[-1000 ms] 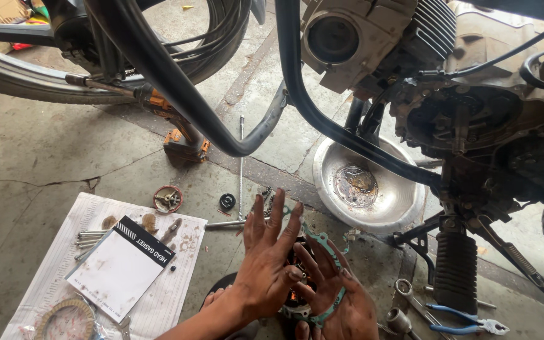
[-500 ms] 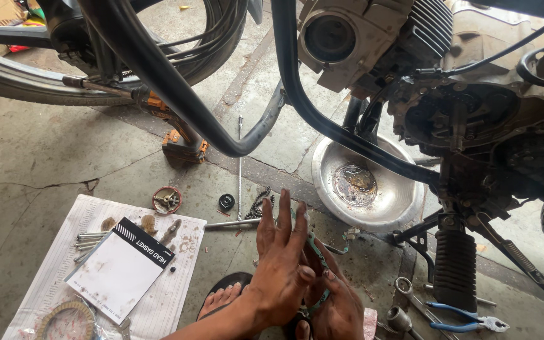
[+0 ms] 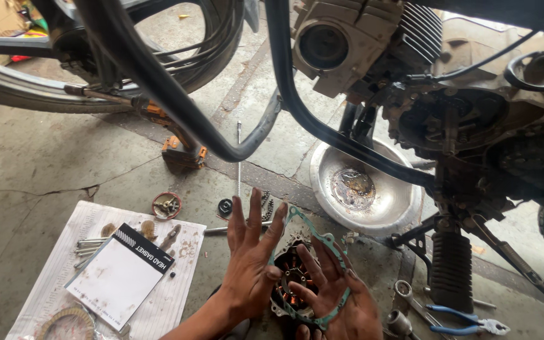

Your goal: The person removes a new head gasket from its packaging, places it on the motorcycle engine casing, applies sealant to the gasket, and uses pliers to trim excess material. The person then positions the gasket onto the engine casing.

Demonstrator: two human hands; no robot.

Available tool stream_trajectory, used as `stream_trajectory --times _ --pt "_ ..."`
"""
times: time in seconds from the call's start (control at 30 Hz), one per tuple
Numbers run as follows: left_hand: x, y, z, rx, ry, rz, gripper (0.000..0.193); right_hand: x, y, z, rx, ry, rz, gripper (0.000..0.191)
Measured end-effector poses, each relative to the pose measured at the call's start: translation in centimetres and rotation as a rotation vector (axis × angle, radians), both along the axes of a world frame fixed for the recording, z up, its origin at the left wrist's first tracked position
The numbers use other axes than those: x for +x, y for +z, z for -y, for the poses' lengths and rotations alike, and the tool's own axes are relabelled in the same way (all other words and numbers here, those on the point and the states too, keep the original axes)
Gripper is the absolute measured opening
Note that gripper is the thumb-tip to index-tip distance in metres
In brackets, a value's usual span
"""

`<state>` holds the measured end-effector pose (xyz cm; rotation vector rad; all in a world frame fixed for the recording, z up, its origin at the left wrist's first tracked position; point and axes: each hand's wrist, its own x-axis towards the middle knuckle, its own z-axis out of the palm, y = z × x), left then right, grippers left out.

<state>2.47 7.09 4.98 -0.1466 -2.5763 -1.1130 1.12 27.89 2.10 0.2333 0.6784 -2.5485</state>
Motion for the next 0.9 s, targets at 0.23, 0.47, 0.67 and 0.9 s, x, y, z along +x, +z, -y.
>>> stream_trajectory --times 0.23,0.47,0.67,0.9 --pt "-0.5 0.1 0.5 -0.316 0.034 -0.033 0.099 0.1 -0.9 -0.4 -0.393 0.201 -0.185 0.058" --pt "-1.0 -2.4 0.9 -0.631 0.03 -0.238 0.107 0.3 -2.0 -1.4 -0.414 0.187 -0.13 0.057" --pt "-0.7 -3.1 2.1 -0.768 -0.092 -0.211 0.106 -0.2 -2.5 -1.8 -0.477 0.228 -0.258 0.052" --pt "-1.0 0.2 4.4 -0.303 -0.052 0.003 0.085 -1.0 -2.2 -3.6 -0.426 0.187 -0.226 0.049"
